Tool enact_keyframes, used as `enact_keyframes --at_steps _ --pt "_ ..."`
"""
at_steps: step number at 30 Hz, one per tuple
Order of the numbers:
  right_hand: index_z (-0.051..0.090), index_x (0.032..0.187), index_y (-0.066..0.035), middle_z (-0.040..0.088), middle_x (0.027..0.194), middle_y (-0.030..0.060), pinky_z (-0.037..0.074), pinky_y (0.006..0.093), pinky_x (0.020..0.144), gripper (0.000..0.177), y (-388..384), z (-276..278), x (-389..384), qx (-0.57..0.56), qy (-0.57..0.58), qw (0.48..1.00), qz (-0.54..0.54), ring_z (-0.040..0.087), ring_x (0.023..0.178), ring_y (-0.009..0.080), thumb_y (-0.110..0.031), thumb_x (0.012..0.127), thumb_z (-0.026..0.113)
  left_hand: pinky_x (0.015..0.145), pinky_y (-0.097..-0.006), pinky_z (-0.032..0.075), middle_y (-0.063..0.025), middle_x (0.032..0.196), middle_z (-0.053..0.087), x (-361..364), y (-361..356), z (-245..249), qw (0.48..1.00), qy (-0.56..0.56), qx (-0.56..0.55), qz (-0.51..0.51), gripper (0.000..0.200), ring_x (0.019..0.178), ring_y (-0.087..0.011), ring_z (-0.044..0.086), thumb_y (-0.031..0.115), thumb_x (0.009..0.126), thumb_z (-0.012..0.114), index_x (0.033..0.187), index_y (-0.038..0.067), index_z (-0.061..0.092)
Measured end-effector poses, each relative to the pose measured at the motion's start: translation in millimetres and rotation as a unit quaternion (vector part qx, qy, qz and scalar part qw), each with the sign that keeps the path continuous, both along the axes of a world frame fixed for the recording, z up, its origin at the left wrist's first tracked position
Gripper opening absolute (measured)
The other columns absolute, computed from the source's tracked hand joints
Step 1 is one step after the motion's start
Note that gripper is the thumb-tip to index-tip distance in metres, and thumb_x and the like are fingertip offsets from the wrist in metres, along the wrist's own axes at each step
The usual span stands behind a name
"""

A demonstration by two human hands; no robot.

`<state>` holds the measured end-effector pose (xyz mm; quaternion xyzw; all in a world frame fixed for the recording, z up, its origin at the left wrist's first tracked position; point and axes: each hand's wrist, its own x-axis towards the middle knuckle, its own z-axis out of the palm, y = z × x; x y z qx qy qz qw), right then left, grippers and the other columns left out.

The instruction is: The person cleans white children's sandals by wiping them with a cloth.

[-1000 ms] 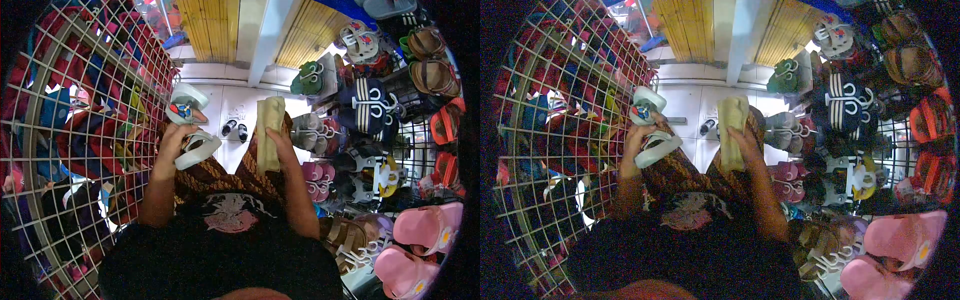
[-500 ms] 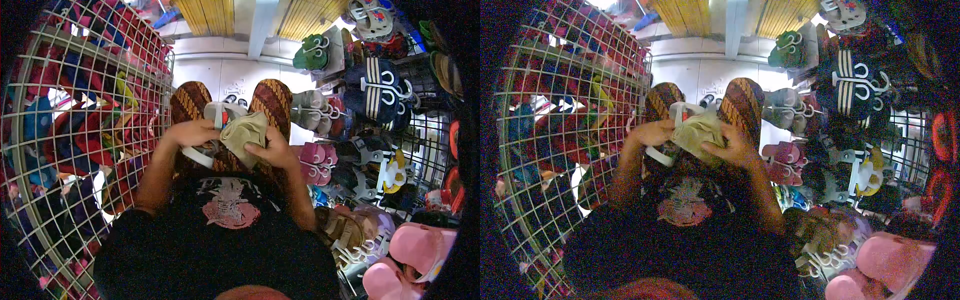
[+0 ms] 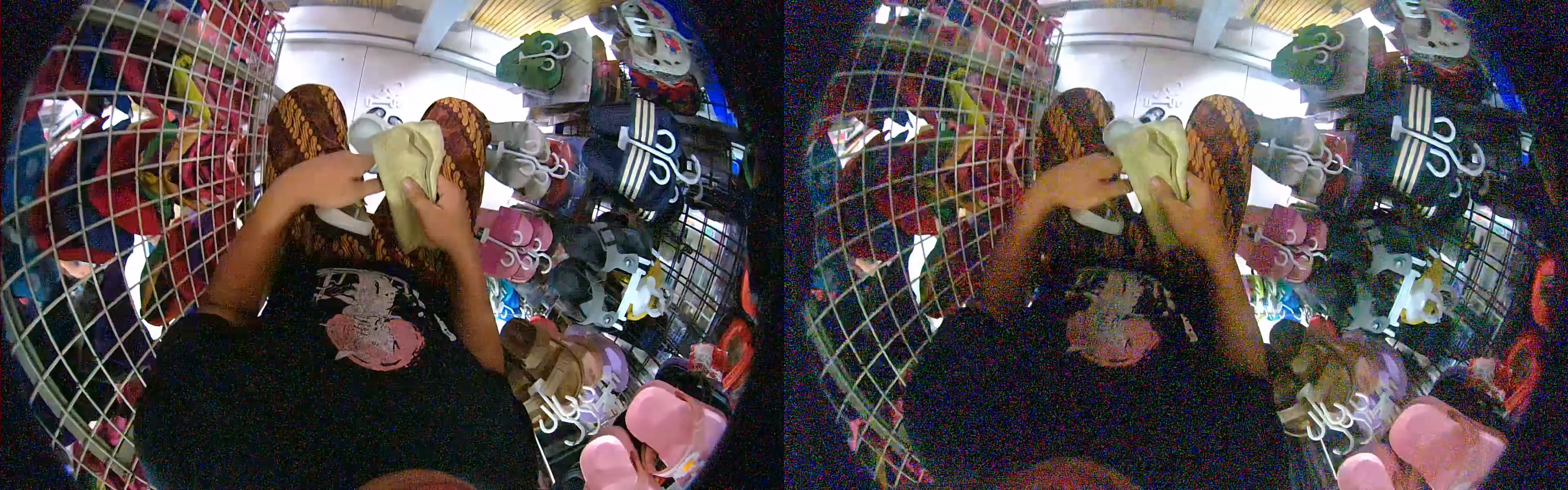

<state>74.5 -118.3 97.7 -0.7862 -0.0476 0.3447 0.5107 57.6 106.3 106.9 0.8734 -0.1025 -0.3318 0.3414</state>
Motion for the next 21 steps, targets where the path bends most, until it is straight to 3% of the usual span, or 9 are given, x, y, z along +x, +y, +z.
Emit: enact_keyframes --at_steps 4,6,10,12,13,16,17,20,21 --pt "0.064 0.107 0.000 0.068 0.084 0.0064 0.052 0.0283 0.068 0.038 -24 -58 -10 -0.064 -0.051 0.997 -0.001 0.063 0.073 0.0132 -0.035 0.093 0.062 0.081 -0.0463 0.050 -0.0221 0.096 0.064 -8 15 -12 0.986 -0.005 -0.098 0.136 0.031 0.094 -0.0390 0.064 0.033 0.098 0.048 0.115 0.007 0.047" --pt "0.065 0.106 0.000 0.068 0.084 0.0072 0.053 0.0289 0.067 0.038 -33 -56 -16 0.040 0.089 0.993 -0.067 0.065 0.073 0.0144 -0.036 0.093 0.062 0.078 -0.0440 0.051 -0.0205 0.094 0.064 -14 18 -9 0.986 0.024 -0.109 0.122 0.024 0.092 -0.0360 0.066 0.028 0.099 0.047 0.115 0.011 0.043" --pt "0.060 0.110 0.001 0.067 0.089 0.0084 0.054 0.0313 0.066 0.041 -30 -46 -23 0.060 0.142 0.973 -0.174 0.066 0.075 0.0180 -0.037 0.094 0.060 0.079 -0.0408 0.051 -0.0160 0.098 0.063 -36 14 -21 0.977 -0.022 -0.142 0.160 0.022 0.094 -0.0290 0.065 0.022 0.100 0.047 0.118 0.010 0.044" --pt "0.054 0.118 0.002 0.065 0.101 0.0120 0.055 0.0336 0.068 0.046 -34 -51 -31 0.159 0.149 0.954 -0.205 0.066 0.077 0.0204 -0.037 0.095 0.058 0.081 -0.0399 0.051 -0.0128 0.101 0.062 -47 11 -36 0.962 -0.068 -0.180 0.195 0.022 0.097 -0.0256 0.063 0.022 0.100 0.046 0.119 0.009 0.044" --pt "0.052 0.120 0.002 0.064 0.103 0.0128 0.055 0.0341 0.069 0.046 -37 -53 -35 0.190 0.148 0.945 -0.219 0.066 0.078 0.0210 -0.036 0.095 0.058 0.073 -0.0349 0.052 -0.0104 0.089 0.066 -51 9 -43 0.934 -0.122 -0.253 0.221 0.025 0.081 -0.0235 0.066 0.025 0.101 0.047 0.115 0.005 0.045" --pt "0.050 0.123 0.001 0.062 0.107 0.0133 0.056 0.0356 0.071 0.047 -60 -82 -47 0.208 0.164 0.935 -0.235 0.066 0.081 0.0229 -0.035 0.095 0.057 0.078 -0.0298 0.051 -0.0045 0.095 0.059 -61 12 -38 0.893 0.071 -0.333 0.296 0.021 0.095 -0.0150 0.060 0.027 0.101 0.048 0.115 0.011 0.047" --pt "0.050 0.123 0.001 0.063 0.106 0.0126 0.056 0.0355 0.072 0.046 -62 -83 -50 0.210 0.148 0.936 -0.240 0.066 0.081 0.0227 -0.035 0.095 0.057 0.074 -0.0264 0.050 -0.0010 0.087 0.058 -65 6 -21 0.875 0.137 -0.313 0.344 0.022 0.089 -0.0098 0.059 0.029 0.101 0.048 0.113 0.011 0.048" --pt "0.051 0.125 0.002 0.063 0.107 0.0128 0.053 0.0349 0.079 0.053 -70 -95 -53 0.196 0.094 0.951 -0.221 0.064 0.088 0.0233 -0.039 0.093 0.060 0.066 -0.0277 0.051 -0.0065 0.086 0.064 -75 -4 -19 0.889 0.150 -0.311 0.300 0.031 0.070 -0.0125 0.061 0.031 0.101 0.048 0.119 0.007 0.045" --pt "0.050 0.126 0.003 0.063 0.109 0.0132 0.051 0.0346 0.082 0.057 -73 -98 -57 0.186 0.077 0.956 -0.213 0.064 0.091 0.0236 -0.041 0.091 0.061 0.073 -0.0286 0.051 -0.0086 0.094 0.065 -81 -5 -33 0.898 0.135 -0.320 0.269 0.032 0.081 -0.0127 0.062 0.031 0.100 0.049 0.123 0.008 0.047"
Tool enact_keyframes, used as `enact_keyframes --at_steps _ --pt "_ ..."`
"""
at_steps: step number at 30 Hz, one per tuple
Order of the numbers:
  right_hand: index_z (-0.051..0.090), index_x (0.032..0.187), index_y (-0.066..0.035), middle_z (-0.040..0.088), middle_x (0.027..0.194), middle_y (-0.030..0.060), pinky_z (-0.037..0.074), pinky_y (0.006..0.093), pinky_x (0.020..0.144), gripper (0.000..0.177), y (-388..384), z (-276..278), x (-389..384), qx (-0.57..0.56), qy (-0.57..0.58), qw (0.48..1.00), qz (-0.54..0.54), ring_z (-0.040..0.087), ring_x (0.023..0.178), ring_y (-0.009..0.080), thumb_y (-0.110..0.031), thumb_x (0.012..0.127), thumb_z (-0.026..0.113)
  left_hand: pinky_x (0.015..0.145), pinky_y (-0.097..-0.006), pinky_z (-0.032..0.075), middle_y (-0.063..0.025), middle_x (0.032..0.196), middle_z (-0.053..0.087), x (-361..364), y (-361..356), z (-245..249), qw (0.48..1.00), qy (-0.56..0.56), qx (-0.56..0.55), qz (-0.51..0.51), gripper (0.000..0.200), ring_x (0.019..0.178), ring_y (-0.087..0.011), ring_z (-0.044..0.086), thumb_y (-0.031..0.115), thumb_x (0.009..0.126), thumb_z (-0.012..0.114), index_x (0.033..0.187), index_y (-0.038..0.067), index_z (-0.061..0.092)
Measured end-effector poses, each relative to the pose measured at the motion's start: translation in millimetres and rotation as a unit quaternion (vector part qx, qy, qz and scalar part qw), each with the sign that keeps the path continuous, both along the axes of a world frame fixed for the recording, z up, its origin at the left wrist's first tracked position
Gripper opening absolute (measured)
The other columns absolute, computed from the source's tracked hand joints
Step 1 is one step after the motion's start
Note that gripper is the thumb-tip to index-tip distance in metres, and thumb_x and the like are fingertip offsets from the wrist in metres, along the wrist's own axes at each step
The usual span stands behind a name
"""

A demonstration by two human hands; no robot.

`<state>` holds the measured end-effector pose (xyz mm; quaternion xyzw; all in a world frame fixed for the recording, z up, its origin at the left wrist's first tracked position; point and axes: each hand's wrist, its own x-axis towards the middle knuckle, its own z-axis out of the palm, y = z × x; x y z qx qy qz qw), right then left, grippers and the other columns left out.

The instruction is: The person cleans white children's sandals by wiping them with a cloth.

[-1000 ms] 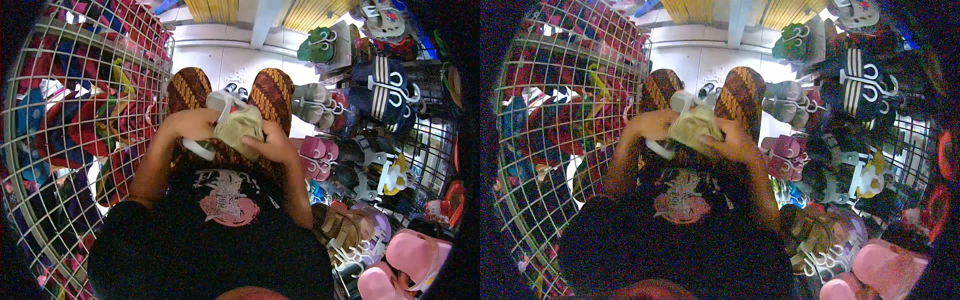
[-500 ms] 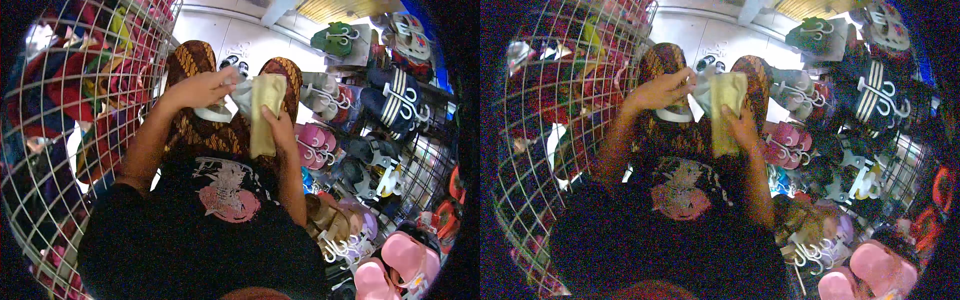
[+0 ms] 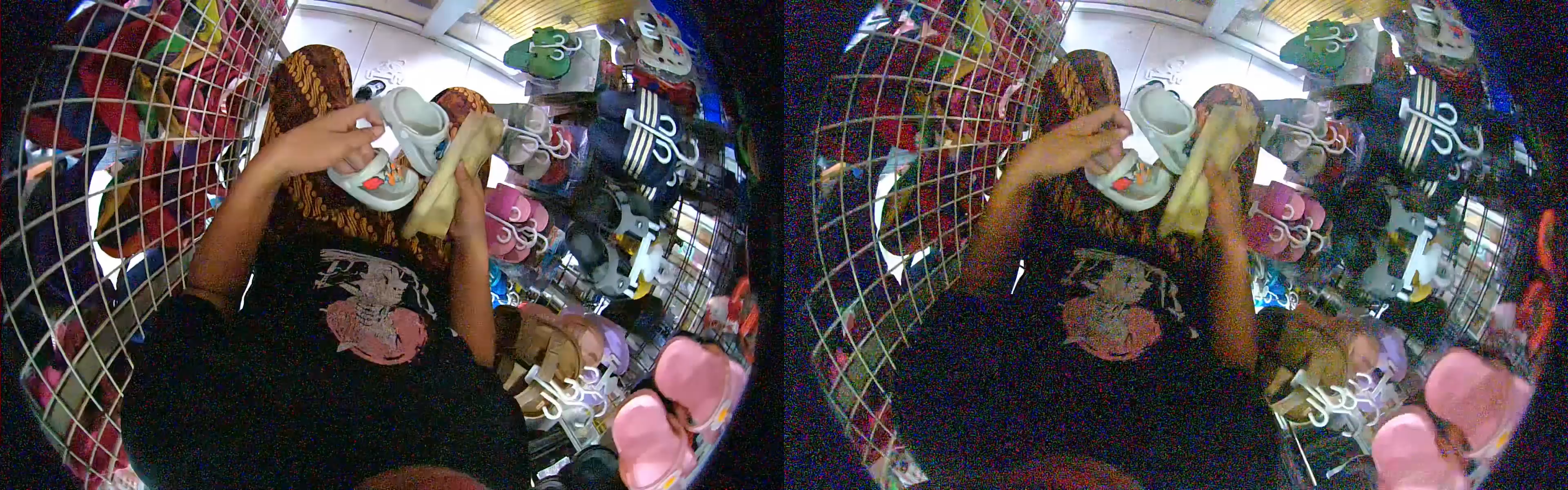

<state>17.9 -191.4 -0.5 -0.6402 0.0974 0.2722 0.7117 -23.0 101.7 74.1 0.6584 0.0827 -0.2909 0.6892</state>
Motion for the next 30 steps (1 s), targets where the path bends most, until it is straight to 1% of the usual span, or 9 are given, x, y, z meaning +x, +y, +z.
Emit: enact_keyframes --at_steps 3,8,11,15,17,21,22,26,30 --pt "0.049 0.126 0.003 0.064 0.107 0.0131 0.053 0.0356 0.080 0.057 4 19 -2 0.036 0.091 0.994 -0.038 0.064 0.091 0.0232 -0.040 0.091 0.061 0.081 -0.0285 0.049 -0.0096 0.102 0.063 -13 -24 -4 0.991 -0.108 0.018 -0.072 0.034 0.093 -0.0120 0.060 0.033 0.100 0.049 0.124 0.009 0.050" --pt "0.053 0.122 -0.003 0.063 0.101 0.0079 0.054 0.0335 0.075 0.041 -4 29 -16 0.075 0.074 0.994 -0.026 0.064 0.086 0.0200 -0.033 0.094 0.056 0.088 -0.0307 0.050 -0.0072 0.103 0.063 -10 -6 11 0.985 -0.044 -0.062 -0.158 0.039 0.097 -0.0126 0.059 0.037 0.099 0.050 0.121 0.006 0.059" --pt "0.052 0.123 -0.003 0.063 0.101 0.0080 0.054 0.0337 0.076 0.041 -13 30 -24 0.051 0.063 0.997 -0.003 0.064 0.087 0.0199 -0.031 0.093 0.057 0.090 -0.0294 0.048 -0.0067 0.100 0.063 7 19 22 0.976 -0.161 0.138 -0.054 0.042 0.098 -0.0132 0.059 0.039 0.098 0.052 0.118 0.002 0.060" --pt "0.052 0.124 -0.002 0.063 0.100 0.0081 0.054 0.0337 0.076 0.044 -35 -22 -23 0.061 0.005 0.998 0.020 0.064 0.086 0.0203 -0.032 0.092 0.057 0.101 -0.0332 0.040 -0.0098 0.112 0.061 17 -3 24 0.974 -0.201 0.100 -0.044 0.041 0.113 -0.0185 0.054 0.035 0.102 0.042 0.125 0.003 0.053" --pt "0.053 0.124 -0.002 0.064 0.099 0.0078 0.054 0.0335 0.076 0.045 -36 -19 -26 0.133 0.032 0.990 0.014 0.064 0.085 0.0202 -0.033 0.092 0.058 0.107 -0.0367 0.034 -0.0121 0.135 0.050 18 -8 3 0.950 -0.208 0.144 -0.181 0.051 0.123 -0.0230 0.048 0.040 0.102 0.039 0.138 0.004 0.043" --pt "0.056 0.122 -0.003 0.064 0.099 0.0073 0.053 0.0316 0.074 0.043 -28 -4 -18 0.141 0.083 0.984 0.071 0.064 0.083 0.0182 -0.035 0.093 0.052 0.100 -0.0348 0.042 -0.0114 0.126 0.057 9 -15 -12 0.993 -0.018 0.012 -0.115 0.055 0.117 -0.0218 0.053 0.043 0.095 0.050 0.133 0.003 0.049" --pt "0.057 0.120 -0.003 0.064 0.097 0.0065 0.053 0.0310 0.072 0.042 -22 -7 -15 0.046 -0.010 0.995 0.082 0.064 0.082 0.0172 -0.036 0.094 0.049 0.098 -0.0348 0.044 -0.0111 0.126 0.058 8 -18 -13 0.996 0.031 -0.025 -0.079 0.054 0.114 -0.0209 0.055 0.040 0.093 0.051 0.132 0.002 0.049" --pt "0.058 0.117 -0.003 0.063 0.099 0.0068 0.050 0.0303 0.078 0.043 -33 -24 -9 0.162 0.042 0.980 0.109 0.062 0.087 0.0174 -0.038 0.097 0.045 0.088 -0.0364 0.051 -0.0128 0.114 0.065 -2 -23 -55 0.971 0.115 -0.200 0.065 0.050 0.100 -0.0207 0.064 0.032 0.087 0.056 0.124 -0.002 0.054" --pt "0.057 0.118 -0.001 0.063 0.104 0.0084 0.050 0.0313 0.081 0.039 -33 -36 -9 0.119 -0.001 0.987 0.109 0.062 0.090 0.0182 -0.032 0.098 0.045 0.076 -0.0376 0.054 -0.0122 0.099 0.069 -5 -9 -53 0.963 0.221 -0.154 -0.008 0.038 0.083 -0.0213 0.067 0.030 0.086 0.059 0.109 0.000 0.061"
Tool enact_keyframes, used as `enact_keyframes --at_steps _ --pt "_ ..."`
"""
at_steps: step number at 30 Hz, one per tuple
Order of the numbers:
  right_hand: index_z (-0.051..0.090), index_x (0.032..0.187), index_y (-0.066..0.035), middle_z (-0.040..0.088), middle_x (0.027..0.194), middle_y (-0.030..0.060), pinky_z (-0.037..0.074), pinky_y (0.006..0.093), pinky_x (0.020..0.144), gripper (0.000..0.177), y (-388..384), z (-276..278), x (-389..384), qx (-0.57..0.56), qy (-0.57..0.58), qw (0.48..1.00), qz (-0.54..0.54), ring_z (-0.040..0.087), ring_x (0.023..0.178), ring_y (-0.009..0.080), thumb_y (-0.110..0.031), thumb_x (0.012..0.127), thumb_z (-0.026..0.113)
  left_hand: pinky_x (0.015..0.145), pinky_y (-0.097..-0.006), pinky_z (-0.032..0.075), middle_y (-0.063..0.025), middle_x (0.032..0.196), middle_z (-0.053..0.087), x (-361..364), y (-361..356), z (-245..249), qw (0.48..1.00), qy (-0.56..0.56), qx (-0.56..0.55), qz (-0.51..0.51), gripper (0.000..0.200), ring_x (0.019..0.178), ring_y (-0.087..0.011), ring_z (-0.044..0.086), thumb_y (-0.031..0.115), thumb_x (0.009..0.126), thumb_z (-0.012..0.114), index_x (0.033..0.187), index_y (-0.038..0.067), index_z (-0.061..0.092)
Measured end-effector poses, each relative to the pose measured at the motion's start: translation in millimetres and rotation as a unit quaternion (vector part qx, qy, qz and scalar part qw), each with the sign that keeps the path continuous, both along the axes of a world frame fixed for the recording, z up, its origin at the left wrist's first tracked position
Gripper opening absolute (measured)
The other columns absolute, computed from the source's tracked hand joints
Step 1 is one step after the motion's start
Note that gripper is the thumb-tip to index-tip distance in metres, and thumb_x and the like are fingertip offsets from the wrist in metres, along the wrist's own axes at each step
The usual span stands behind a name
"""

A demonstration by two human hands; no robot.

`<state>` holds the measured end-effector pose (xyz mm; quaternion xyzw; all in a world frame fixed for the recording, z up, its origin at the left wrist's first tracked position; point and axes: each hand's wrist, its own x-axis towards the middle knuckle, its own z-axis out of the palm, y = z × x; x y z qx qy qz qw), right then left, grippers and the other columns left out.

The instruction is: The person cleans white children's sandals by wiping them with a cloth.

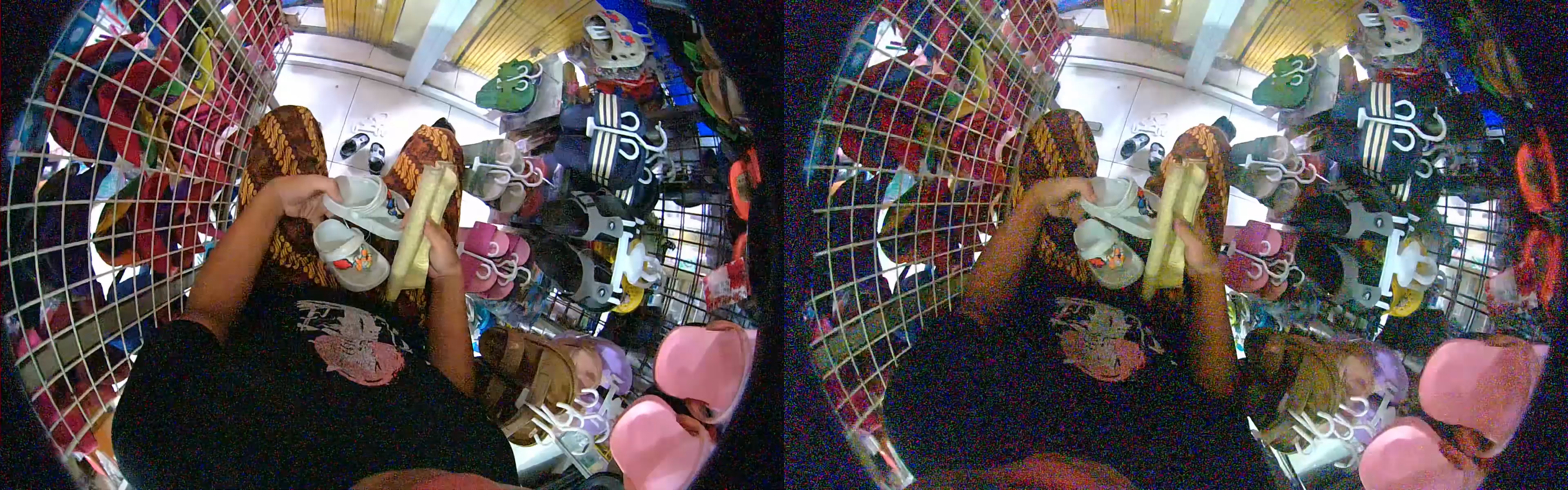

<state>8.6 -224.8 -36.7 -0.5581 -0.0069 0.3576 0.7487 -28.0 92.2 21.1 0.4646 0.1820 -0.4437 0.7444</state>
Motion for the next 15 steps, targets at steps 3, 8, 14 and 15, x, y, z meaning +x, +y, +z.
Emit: enact_keyframes --at_steps 3,8,14,15 --pt "0.055 0.124 0.000 0.064 0.112 0.0104 0.050 0.0344 0.088 0.036 -1 9 -5 -0.045 0.026 0.999 -0.007 0.063 0.098 0.0201 -0.022 0.098 0.047 0.067 -0.0336 0.054 -0.0099 0.087 0.070 2 3 13 0.997 -0.008 0.009 -0.073 0.033 0.070 -0.0210 0.066 0.028 0.083 0.064 0.103 0.001 0.063" --pt "0.054 0.126 0.001 0.064 0.113 0.0097 0.051 0.0351 0.089 0.040 -20 -10 -1 -0.043 0.023 0.998 0.031 0.063 0.100 0.0217 -0.026 0.097 0.052 0.075 -0.0298 0.055 -0.0091 0.098 0.069 -8 -12 -3 0.997 -0.032 -0.001 -0.067 0.046 0.086 -0.0181 0.068 0.024 0.082 0.071 0.121 0.003 0.058" --pt "0.047 0.120 -0.010 0.050 0.125 0.0135 0.042 0.0660 0.100 0.050 -7 19 13 0.252 0.123 0.959 -0.028 0.054 0.114 0.0367 -0.032 0.083 0.070 0.090 -0.0321 0.051 -0.0081 0.114 0.066 -5 -50 25 0.999 0.045 -0.014 -0.013 0.044 0.101 -0.0148 0.064 0.022 0.089 0.065 0.126 0.001 0.055" --pt "0.047 0.120 -0.008 0.051 0.123 0.0137 0.041 0.0660 0.100 0.056 -5 26 16 0.184 0.135 0.973 -0.042 0.053 0.117 0.0371 -0.034 0.078 0.075 0.090 -0.0316 0.051 -0.0079 0.115 0.065 -6 -50 27 0.999 0.040 -0.034 -0.005 0.044 0.101 -0.0148 0.064 0.023 0.090 0.064 0.126 0.001 0.055"
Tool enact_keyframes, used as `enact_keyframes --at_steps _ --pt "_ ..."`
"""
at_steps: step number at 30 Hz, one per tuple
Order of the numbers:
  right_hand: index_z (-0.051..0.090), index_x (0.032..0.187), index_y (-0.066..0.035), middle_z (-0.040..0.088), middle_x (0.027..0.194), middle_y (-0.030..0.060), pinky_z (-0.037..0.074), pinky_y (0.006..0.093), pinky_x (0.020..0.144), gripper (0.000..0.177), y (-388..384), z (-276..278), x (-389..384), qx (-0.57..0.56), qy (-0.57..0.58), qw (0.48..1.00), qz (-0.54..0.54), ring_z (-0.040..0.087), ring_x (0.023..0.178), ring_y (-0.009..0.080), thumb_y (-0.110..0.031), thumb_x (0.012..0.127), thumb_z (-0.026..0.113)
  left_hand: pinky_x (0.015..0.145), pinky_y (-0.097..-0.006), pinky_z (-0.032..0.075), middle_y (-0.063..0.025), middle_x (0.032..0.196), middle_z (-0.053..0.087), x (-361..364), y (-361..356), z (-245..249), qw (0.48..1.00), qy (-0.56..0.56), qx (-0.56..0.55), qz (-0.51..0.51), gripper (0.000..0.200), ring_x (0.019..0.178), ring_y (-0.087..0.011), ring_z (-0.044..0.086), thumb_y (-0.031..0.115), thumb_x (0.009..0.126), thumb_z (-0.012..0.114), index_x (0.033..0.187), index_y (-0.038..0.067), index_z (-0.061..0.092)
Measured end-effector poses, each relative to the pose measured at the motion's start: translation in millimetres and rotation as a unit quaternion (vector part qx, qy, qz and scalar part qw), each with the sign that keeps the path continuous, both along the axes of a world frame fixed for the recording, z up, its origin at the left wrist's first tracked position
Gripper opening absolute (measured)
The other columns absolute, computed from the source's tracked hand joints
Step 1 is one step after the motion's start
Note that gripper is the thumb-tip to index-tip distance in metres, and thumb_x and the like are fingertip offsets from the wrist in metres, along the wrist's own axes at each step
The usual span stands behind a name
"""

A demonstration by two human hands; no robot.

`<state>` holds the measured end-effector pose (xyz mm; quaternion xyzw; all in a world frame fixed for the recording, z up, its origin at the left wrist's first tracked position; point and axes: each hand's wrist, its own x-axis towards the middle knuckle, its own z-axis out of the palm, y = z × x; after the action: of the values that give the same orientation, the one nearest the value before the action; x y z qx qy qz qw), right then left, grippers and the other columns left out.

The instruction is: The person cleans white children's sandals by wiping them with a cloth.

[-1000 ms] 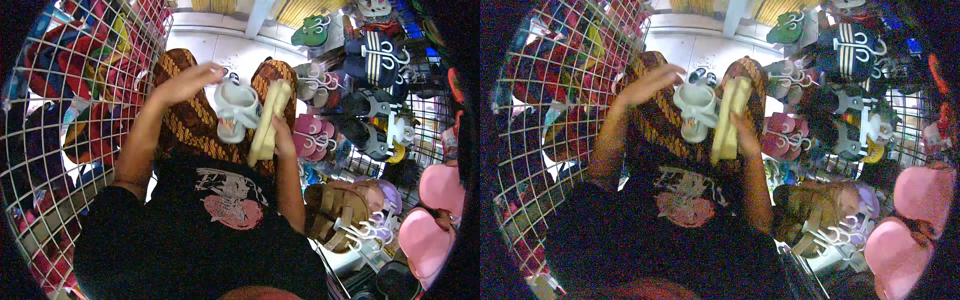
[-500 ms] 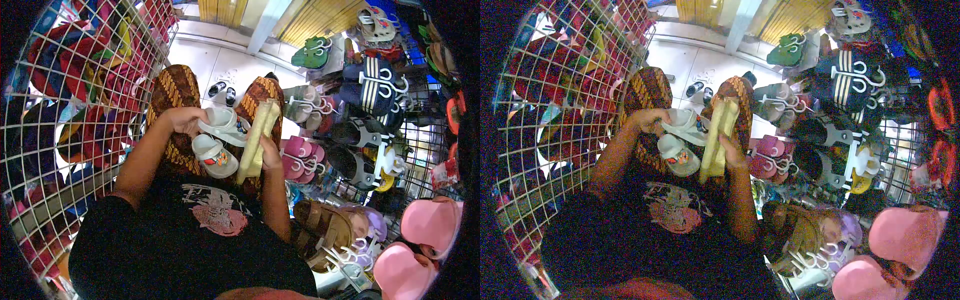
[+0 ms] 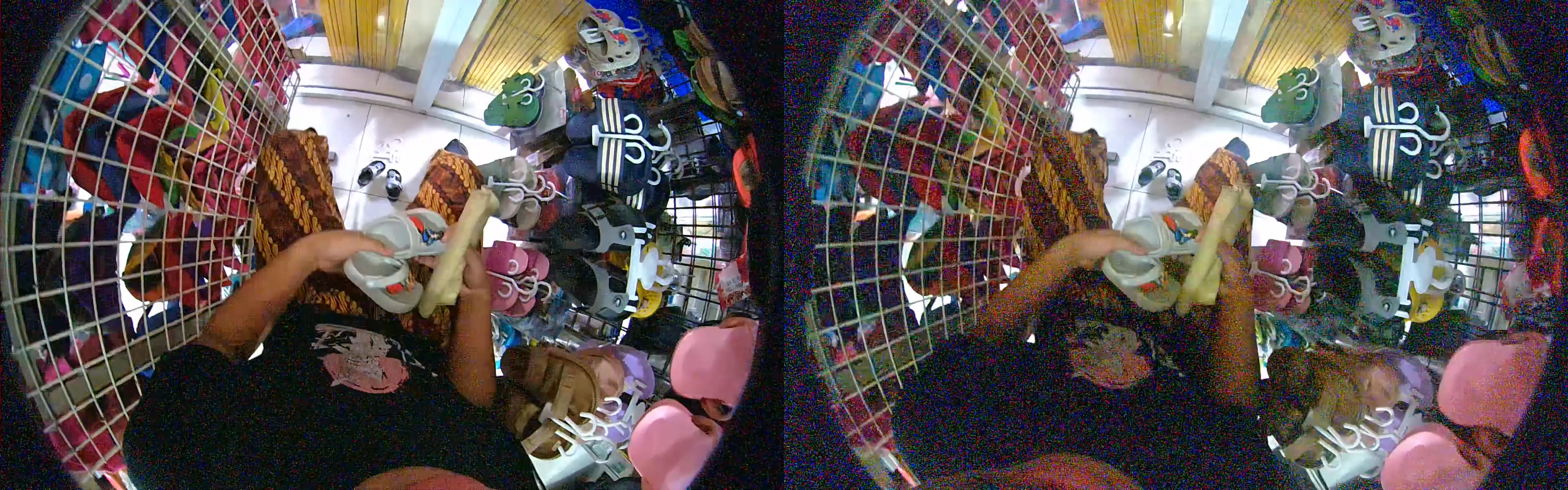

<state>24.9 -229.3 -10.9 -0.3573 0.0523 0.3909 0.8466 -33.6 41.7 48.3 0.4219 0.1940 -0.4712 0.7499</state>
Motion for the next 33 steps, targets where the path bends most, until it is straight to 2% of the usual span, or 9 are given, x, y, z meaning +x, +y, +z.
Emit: enact_keyframes --at_steps 2,4,9,11,15,18,23,29,33 --pt "0.046 0.124 -0.006 0.053 0.120 0.0139 0.042 0.0663 0.099 0.057 -6 -23 7 0.119 -0.022 0.992 0.025 0.053 0.117 0.0367 -0.034 0.081 0.072 0.089 -0.0319 0.051 -0.0087 0.117 0.065 7 3 24 0.997 -0.065 0.045 -0.015 0.045 0.100 -0.0164 0.065 0.023 0.090 0.064 0.128 0.001 0.054" --pt "0.044 0.127 -0.004 0.053 0.117 0.0140 0.043 0.0651 0.098 0.060 0 -15 22 0.036 -0.030 0.999 -0.005 0.054 0.115 0.0356 -0.035 0.082 0.071 0.089 -0.0317 0.052 -0.0091 0.117 0.065 14 4 39 0.996 -0.010 0.083 0.042 0.046 0.100 -0.0172 0.065 0.024 0.090 0.064 0.129 0.001 0.053" --pt "0.039 0.134 0.002 0.053 0.130 0.0198 0.046 0.0481 0.098 0.058 78 72 92 0.034 -0.086 0.991 -0.101 0.055 0.116 0.0340 -0.039 0.096 0.054 0.087 -0.0328 0.054 -0.0121 0.116 0.064 62 48 22 0.949 -0.172 0.102 0.244 0.049 0.102 -0.0213 0.064 0.022 0.087 0.067 0.127 -0.002 0.053" --pt "0.040 0.134 -0.003 0.062 0.115 0.0166 0.055 0.0415 0.084 0.050 94 62 138 0.030 -0.103 0.986 -0.129 0.064 0.101 0.0304 -0.033 0.097 0.054 0.084 -0.0323 0.054 -0.0116 0.115 0.064 101 73 13 0.904 -0.221 0.167 0.326 0.050 0.101 -0.0209 0.064 0.026 0.086 0.070 0.125 -0.001 0.055" --pt "0.049 0.128 -0.003 0.064 0.112 0.0175 0.054 0.0381 0.080 0.045 146 47 180 -0.322 -0.258 0.905 -0.104 0.064 0.100 0.0309 -0.029 0.093 0.059 0.080 -0.0317 0.053 -0.0097 0.110 0.065 164 109 -53 0.815 -0.222 0.266 0.465 0.053 0.099 -0.0201 0.064 0.032 0.083 0.074 0.122 0.000 0.057" --pt "0.053 0.126 -0.004 0.065 0.114 0.0194 0.051 0.0392 0.083 0.054 179 -46 171 -0.474 -0.434 0.763 -0.067 0.065 0.098 0.0348 -0.037 0.085 0.068 0.077 -0.0313 0.053 -0.0081 0.104 0.066 189 120 -138 0.792 -0.227 0.148 0.547 0.049 0.095 -0.0186 0.064 0.031 0.083 0.074 0.119 0.000 0.060" --pt "0.058 0.122 -0.004 0.068 0.101 0.0135 0.050 0.0351 0.079 0.050 198 -63 173 -0.451 -0.422 0.783 0.071 0.065 0.088 0.0227 -0.038 0.086 0.066 0.078 -0.0319 0.053 -0.0094 0.110 0.064 189 118 -111 0.837 -0.176 0.363 0.369 0.046 0.093 -0.0194 0.064 0.029 0.087 0.070 0.122 0.002 0.057" --pt "0.058 0.115 -0.004 0.065 0.088 0.0073 0.053 0.0321 0.066 0.039 201 -85 193 -0.259 -0.178 0.948 0.054 0.065 0.075 0.0200 -0.032 0.090 0.064 0.086 -0.0364 0.054 -0.0133 0.115 0.063 210 117 -153 0.879 -0.056 0.048 0.470 0.041 0.100 -0.0245 0.064 0.028 0.093 0.058 0.125 0.004 0.052" --pt "0.055 0.116 -0.003 0.065 0.087 0.0100 0.055 0.0344 0.064 0.038 196 -76 199 -0.170 -0.049 0.983 0.046 0.066 0.075 0.0215 -0.033 0.092 0.060 0.094 -0.0461 0.050 -0.0137 0.124 0.059 215 116 -155 0.898 -0.051 -0.111 0.423 0.045 0.112 -0.0281 0.060 0.038 0.098 0.043 0.131 0.008 0.049"
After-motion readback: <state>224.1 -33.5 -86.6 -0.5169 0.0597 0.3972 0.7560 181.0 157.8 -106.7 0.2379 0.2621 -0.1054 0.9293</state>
